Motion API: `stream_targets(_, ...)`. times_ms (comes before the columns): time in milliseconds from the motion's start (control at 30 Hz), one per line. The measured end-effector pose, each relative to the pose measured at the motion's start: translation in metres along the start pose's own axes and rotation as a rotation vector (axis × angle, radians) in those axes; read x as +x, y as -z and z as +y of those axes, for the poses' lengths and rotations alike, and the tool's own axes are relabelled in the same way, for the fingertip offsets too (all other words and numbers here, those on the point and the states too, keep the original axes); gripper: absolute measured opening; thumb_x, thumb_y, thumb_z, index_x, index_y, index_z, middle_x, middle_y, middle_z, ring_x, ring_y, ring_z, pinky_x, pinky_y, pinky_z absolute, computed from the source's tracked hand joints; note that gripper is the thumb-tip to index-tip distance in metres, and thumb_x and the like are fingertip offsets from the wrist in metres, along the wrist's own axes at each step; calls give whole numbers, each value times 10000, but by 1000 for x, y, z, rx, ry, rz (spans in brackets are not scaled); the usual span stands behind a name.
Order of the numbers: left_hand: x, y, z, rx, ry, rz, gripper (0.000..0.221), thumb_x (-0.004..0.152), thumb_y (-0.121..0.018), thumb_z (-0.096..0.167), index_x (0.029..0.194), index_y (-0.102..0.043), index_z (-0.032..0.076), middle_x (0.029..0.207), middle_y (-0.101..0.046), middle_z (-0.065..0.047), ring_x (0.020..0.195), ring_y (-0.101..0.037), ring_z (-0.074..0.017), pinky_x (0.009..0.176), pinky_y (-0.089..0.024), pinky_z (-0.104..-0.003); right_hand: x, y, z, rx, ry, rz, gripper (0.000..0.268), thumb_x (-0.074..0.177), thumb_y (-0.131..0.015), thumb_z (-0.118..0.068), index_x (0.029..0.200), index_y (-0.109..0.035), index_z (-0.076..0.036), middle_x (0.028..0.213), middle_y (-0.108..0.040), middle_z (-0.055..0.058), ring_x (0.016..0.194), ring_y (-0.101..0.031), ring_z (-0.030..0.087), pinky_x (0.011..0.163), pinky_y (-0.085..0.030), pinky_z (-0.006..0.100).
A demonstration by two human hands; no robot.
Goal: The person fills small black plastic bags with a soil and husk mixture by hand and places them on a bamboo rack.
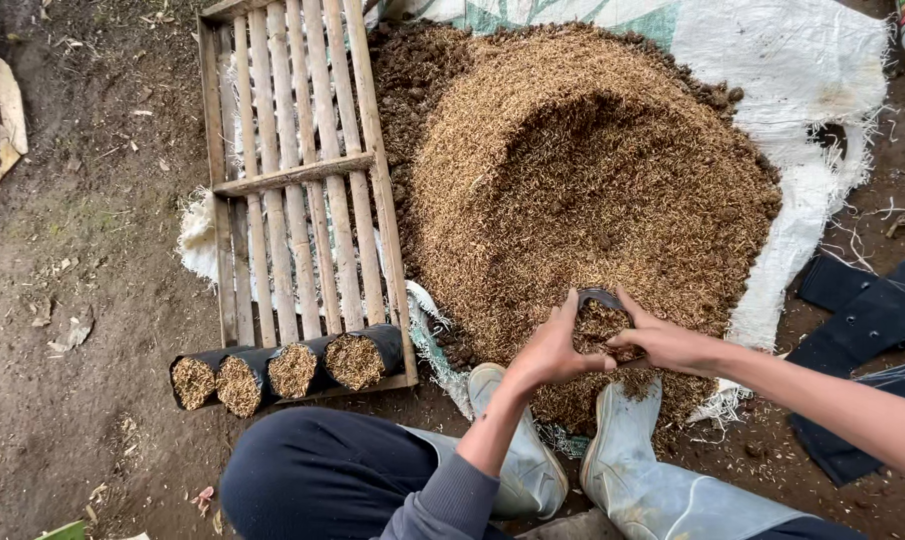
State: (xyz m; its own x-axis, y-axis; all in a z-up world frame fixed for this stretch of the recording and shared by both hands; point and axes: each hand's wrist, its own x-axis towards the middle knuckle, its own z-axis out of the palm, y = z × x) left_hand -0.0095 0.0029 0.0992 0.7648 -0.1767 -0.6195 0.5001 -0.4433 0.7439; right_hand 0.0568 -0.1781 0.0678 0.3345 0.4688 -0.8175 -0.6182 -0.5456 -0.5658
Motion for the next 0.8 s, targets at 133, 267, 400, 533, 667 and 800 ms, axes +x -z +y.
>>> stream_targets(133,-4,8,6,0,-11,-22,1144,732,-841,246,1597,-160,-64,1500,-284,-487,1399,-343,-603,1150,-299,-684,13,9,11,73,1,3,1011,890,-545,-15,1627,112,-230,1664,147,196,1462,-249,546,1154,-353,650)
stream_targets(267,0,18,-4,-107,-7,-29,1204,684,-872,221,1604,-145,-52,1517,-360,-419,1409,-362,-580,1174,-299,-658,-14,8,-17,89,1,-39,775,934,-417,-289,1643,-111,-223,1676,51,201,1454,-263,548,1174,-351,633)
stream_targets(400,18,10,-31,-110,26,-15,1299,611,-914,137,1623,-112,-1,1526,-373,-397,1401,-375,-578,1172,-307,-661,33,48,14,-119,28,162,773,1071,-212,-612,1525,-463,-39,1551,-459,259,1222,-611,490,935,-551,518)
stream_targets(533,37,-5,-54,35,38,7,1340,582,-931,166,1629,-105,37,1514,-426,-352,1401,-421,-523,1174,-355,-611,54,67,47,-652,159,355,476,993,-567,-306,1421,-621,-104,1354,-662,255,1247,-607,511,1060,-462,620)
stream_targets(667,56,-20,-71,49,27,98,1303,559,-939,190,1615,-193,34,1475,-501,-295,1374,-478,-477,1158,-400,-591,78,68,82,-1128,297,304,913,857,-743,-100,1618,-268,-264,1498,-367,305,1290,-514,534,1055,-496,633)
stream_targets(800,55,-30,-74,24,12,180,1213,565,-917,224,1588,-293,36,1420,-544,-286,1346,-509,-473,1139,-417,-615,131,97,135,-1133,421,377,606,834,-728,-10,1395,-517,-101,1137,-635,258,1025,-720,483,865,-636,581)
